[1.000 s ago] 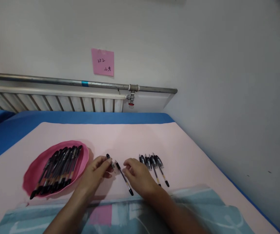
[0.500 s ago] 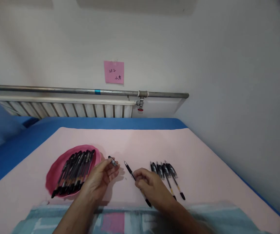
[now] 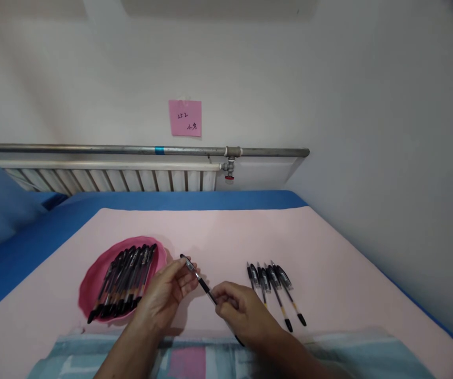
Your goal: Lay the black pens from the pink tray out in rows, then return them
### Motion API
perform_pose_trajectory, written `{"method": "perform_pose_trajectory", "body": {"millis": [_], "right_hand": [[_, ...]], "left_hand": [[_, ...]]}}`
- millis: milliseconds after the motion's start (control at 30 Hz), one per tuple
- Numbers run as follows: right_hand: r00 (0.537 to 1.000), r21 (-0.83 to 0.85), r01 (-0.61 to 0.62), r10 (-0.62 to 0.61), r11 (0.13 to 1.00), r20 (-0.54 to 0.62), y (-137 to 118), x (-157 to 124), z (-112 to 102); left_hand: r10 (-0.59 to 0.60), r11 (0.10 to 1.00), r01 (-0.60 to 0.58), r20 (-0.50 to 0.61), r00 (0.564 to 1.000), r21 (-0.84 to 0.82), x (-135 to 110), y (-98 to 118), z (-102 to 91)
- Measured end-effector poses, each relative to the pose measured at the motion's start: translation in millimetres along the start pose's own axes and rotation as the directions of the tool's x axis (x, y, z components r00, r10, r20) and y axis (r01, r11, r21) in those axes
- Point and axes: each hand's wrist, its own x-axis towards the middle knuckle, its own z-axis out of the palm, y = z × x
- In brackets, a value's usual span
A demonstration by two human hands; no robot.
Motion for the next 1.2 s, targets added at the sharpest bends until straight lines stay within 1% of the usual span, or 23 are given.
{"method": "perform_pose_trajectory", "body": {"millis": [200, 300, 367, 467, 567, 633, 800, 933, 1033, 1100, 1200], "right_hand": [[0.998, 0.024, -0.058, 0.058, 0.998, -0.016, 1, 1, 2], [0.997, 0.016, -0.069, 0.069, 0.997, -0.03, 1, 1, 2], [0.996, 0.038, -0.077, 0.079, 0.996, -0.046, 2, 2, 3], [0.992, 0.135, -0.089, 0.1, 0.987, -0.078, 4, 5, 4], [0.985, 0.241, -0.119, 0.146, 0.963, -0.094, 3, 7, 5], [0.979, 0.27, -0.141, 0.174, 0.952, -0.102, 3, 8, 5], [0.976, 0.269, -0.11, 0.156, 0.957, -0.153, 6, 9, 7], [0.978, 0.245, -0.053, 0.099, 0.968, -0.181, 14, 8, 11], [0.976, 0.249, -0.032, 0.084, 0.968, -0.199, 17, 8, 12], [0.976, 0.253, -0.037, 0.089, 0.967, -0.201, 18, 9, 12], [0.978, 0.223, -0.053, 0.095, 0.973, -0.183, 16, 10, 11]], "left_hand": [[0.136, 0.989, -0.135, -0.007, 0.991, 0.057, -1, -2, 1.2], [0.16, 0.982, -0.159, 0.0, 0.987, 0.103, -4, -2, 3.3], [0.147, 0.979, -0.149, 0.021, 0.989, 0.137, -5, -5, 5.0], [0.113, 0.977, -0.119, 0.044, 0.993, 0.177, -6, -12, 7.4], [0.079, 0.98, -0.087, 0.054, 0.995, 0.181, -7, -19, 9.0], [0.079, 0.981, -0.086, 0.049, 0.996, 0.173, -7, -23, 9.4], [0.107, 0.977, -0.12, 0.078, 0.991, 0.179, -8, -26, 9.8], [0.086, 0.979, -0.107, 0.124, 0.989, 0.176, -8, -28, 10.1], [0.077, 0.98, -0.103, 0.154, 0.985, 0.172, -8, -32, 9.5], [0.079, 0.98, -0.106, 0.154, 0.985, 0.171, -7, -34, 9.8], [0.088, 0.979, -0.109, 0.125, 0.988, 0.173, -10, -35, 13.0]]}}
